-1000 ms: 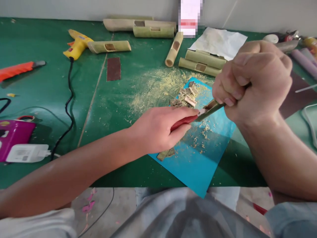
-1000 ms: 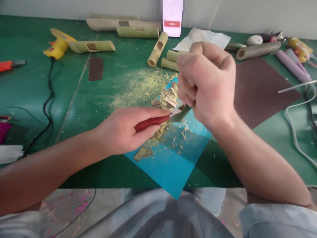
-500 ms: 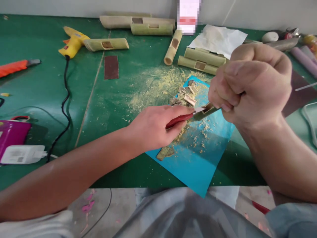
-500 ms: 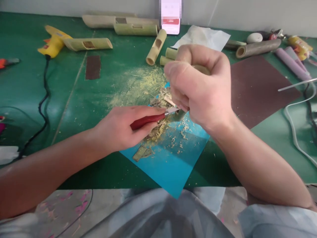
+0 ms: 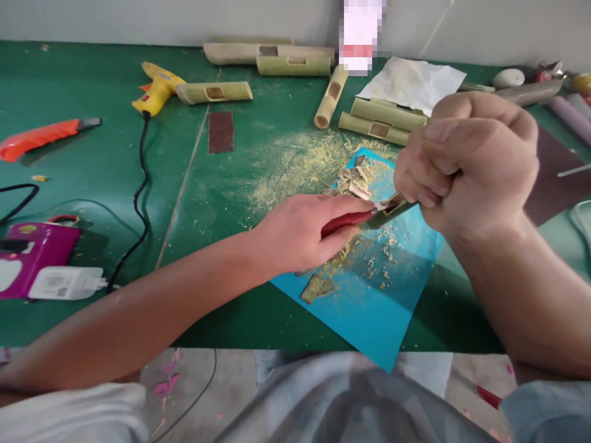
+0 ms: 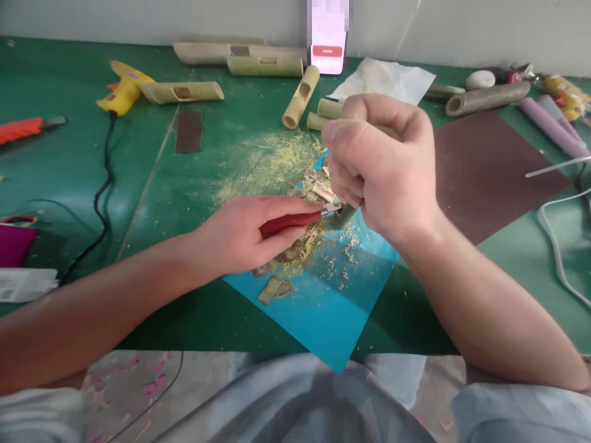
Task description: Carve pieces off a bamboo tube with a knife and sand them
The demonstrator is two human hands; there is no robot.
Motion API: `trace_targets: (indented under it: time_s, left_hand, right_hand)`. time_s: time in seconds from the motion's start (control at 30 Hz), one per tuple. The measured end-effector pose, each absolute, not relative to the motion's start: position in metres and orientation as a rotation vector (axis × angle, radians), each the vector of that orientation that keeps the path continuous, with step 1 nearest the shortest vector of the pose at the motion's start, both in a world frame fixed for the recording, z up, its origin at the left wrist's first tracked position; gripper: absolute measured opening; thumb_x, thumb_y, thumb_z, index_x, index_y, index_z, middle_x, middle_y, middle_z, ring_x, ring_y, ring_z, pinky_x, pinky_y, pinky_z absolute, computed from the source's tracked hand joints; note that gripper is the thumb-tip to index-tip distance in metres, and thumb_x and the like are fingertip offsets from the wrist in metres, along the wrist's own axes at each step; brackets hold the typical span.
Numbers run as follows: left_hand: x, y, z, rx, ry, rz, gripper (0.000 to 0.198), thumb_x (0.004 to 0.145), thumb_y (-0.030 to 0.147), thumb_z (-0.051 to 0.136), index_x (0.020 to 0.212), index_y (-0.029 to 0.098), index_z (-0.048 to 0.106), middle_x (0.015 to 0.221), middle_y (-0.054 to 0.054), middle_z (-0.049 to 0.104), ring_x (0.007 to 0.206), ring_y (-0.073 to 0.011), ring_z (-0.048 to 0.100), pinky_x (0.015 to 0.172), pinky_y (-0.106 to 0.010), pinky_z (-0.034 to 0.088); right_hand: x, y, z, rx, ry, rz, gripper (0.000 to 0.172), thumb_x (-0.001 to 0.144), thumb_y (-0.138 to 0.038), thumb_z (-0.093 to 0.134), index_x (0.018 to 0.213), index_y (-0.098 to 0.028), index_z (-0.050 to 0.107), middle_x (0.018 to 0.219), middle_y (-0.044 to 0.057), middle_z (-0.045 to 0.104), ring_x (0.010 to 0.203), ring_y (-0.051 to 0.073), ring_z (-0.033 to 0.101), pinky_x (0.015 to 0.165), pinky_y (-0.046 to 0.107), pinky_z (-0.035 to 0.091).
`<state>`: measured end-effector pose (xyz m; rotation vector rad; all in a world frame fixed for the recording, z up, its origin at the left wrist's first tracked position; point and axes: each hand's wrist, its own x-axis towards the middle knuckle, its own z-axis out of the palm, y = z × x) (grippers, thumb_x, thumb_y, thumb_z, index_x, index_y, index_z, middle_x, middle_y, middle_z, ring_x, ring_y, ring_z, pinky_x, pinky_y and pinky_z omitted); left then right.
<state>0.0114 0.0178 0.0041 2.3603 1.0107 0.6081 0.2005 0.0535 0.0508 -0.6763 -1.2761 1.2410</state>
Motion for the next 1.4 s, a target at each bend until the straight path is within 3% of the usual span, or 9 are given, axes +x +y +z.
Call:
trace_targets:
  time_s: [0.27, 0.5, 0.8, 1.0, 1.4]
  left_hand:
    - [0.011, -0.005, 0.018, 2.432, 1.116, 0.573, 0.035, 0.096, 0.025, 0.053, 0.130, 0.022, 0.061, 0.104, -0.004, 0.076, 0.089, -0.0171, 0.073, 0.076, -0.027, 0.058]
    - [0.018, -0.012, 0.021, 2.599, 1.240, 0.469, 0.037, 0.097, 0.029, 0.051, 0.132, 0.023, 0.061, 0.092, -0.006, 0.075, 0.071, -0.0181, 0.071, 0.055, -0.025, 0.053]
    - [0.012, -0.004, 0.025, 2.408, 1.145, 0.512, 0.032, 0.095, 0.026, 0.055, 0.126, 0.023, 0.063, 0.099, -0.002, 0.077, 0.084, -0.0175, 0.074, 0.075, -0.027, 0.058]
    - [0.013, -0.011, 0.030, 2.425, 1.126, 0.532, 0.033, 0.095, 0.024, 0.053, 0.126, 0.023, 0.063, 0.100, -0.004, 0.076, 0.083, -0.0163, 0.073, 0.073, -0.025, 0.058]
    - [0.023, -0.022, 0.017, 2.776, 1.319, 0.419, 0.038, 0.098, 0.030, 0.044, 0.132, 0.022, 0.059, 0.085, -0.008, 0.071, 0.056, -0.0155, 0.065, 0.045, -0.023, 0.046]
  right_hand:
    - [0.199, 0.049, 0.048, -0.698, -1.261, 1.195, 0.035, 0.070, -0.006, 0.061, 0.047, -0.021, 0.038, 0.038, -0.010, 0.029, 0.028, 0.003, 0.026, 0.029, 0.021, 0.018]
    - [0.197, 0.047, 0.049, -0.743, -1.289, 1.167, 0.040, 0.072, -0.014, 0.067, 0.046, -0.022, 0.037, 0.037, -0.009, 0.032, 0.028, 0.005, 0.023, 0.029, 0.025, 0.017]
    - [0.197, 0.042, 0.049, -0.784, -1.326, 1.141, 0.049, 0.074, -0.027, 0.077, 0.046, -0.023, 0.036, 0.038, -0.008, 0.031, 0.030, 0.007, 0.023, 0.032, 0.028, 0.017]
    - [0.197, 0.042, 0.050, -0.756, -1.284, 1.159, 0.044, 0.073, -0.017, 0.072, 0.046, -0.023, 0.038, 0.037, -0.008, 0.032, 0.030, 0.007, 0.021, 0.030, 0.027, 0.015]
    - [0.195, 0.042, 0.053, -0.825, -1.267, 1.087, 0.034, 0.072, -0.006, 0.055, 0.048, -0.024, 0.039, 0.038, -0.009, 0.036, 0.031, 0.006, 0.027, 0.031, 0.027, 0.018]
